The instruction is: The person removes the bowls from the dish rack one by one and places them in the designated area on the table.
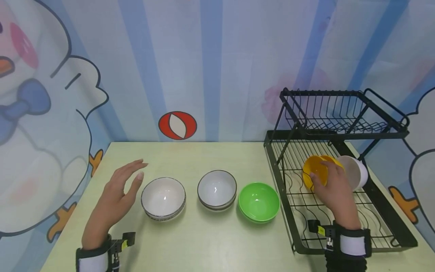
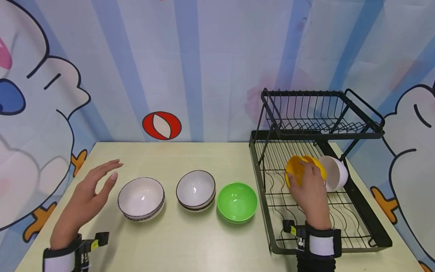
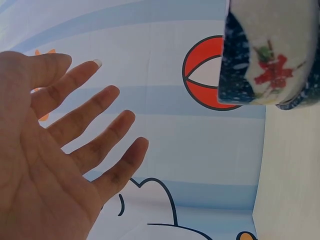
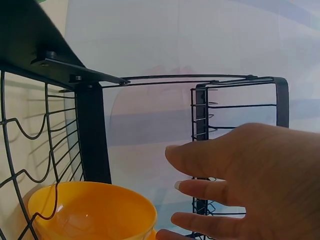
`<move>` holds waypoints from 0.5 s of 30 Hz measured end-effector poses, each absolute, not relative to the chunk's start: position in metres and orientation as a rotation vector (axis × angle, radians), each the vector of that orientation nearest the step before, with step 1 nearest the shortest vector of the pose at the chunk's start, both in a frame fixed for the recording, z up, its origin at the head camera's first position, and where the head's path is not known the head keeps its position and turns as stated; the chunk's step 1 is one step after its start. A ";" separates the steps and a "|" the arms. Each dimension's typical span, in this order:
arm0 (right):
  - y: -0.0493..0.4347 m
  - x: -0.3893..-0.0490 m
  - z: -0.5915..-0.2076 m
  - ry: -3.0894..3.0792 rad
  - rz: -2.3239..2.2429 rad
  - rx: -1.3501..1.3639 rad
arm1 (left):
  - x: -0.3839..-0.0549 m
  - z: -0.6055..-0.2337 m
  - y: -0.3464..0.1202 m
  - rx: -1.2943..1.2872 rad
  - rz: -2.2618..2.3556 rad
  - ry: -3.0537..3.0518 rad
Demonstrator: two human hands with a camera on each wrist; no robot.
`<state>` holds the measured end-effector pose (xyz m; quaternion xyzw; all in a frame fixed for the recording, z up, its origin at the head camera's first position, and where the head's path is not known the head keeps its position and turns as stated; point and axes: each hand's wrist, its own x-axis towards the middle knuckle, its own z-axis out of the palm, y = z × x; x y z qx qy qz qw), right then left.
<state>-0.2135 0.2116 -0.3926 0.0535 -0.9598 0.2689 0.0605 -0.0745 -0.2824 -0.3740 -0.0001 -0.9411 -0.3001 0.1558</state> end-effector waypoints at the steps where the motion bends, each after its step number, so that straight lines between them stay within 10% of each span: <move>1: 0.212 -0.214 -0.392 -2.902 0.812 0.167 | -0.075 -0.374 -0.282 -0.001 -0.860 -2.697; 15: 0.224 -0.217 -0.395 -2.912 0.806 0.211 | -0.076 -0.374 -0.283 -0.015 -0.874 -2.684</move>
